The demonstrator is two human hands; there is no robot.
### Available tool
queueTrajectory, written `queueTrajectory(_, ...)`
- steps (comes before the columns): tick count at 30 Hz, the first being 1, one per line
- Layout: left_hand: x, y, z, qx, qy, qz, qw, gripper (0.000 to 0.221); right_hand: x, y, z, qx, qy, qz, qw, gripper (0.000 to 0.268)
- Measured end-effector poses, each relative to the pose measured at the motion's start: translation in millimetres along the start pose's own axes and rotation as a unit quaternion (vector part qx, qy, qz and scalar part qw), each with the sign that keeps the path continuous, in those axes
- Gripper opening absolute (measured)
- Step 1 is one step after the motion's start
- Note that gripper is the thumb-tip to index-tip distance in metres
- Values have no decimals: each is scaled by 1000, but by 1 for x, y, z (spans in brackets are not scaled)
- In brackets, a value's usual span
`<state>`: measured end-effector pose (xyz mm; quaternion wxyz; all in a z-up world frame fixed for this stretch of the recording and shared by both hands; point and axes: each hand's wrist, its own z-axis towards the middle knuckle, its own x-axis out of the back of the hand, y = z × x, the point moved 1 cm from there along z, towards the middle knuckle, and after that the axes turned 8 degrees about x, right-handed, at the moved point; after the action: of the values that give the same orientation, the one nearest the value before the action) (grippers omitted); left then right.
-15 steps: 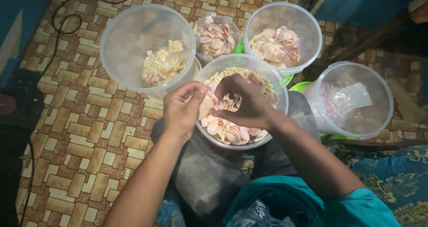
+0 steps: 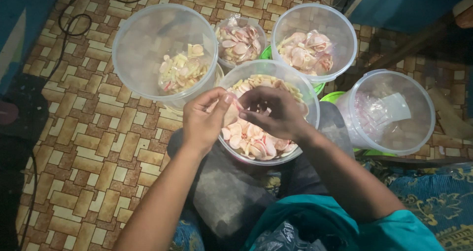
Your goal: Sorting and transferring crackers from large storage buckets into a smaller bowl for inspection or packaging
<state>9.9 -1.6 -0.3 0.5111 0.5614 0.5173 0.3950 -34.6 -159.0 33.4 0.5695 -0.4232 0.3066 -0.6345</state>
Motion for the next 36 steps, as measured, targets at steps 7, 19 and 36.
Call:
queueTrajectory(7, -4, 5, -5, -31, 6, 15, 999, 6, -5, 6, -2, -24, 16, 12, 1000, 18)
queueTrajectory(19, -10, 9, -15, -31, -19, 12, 999, 1, 4, 4, -12, -23, -37, 26, 999, 20)
queueTrajectory(36, -14, -3, -16, -44, -80, -47, 995, 20, 9, -8, -42, -91, 4, 33, 995, 35)
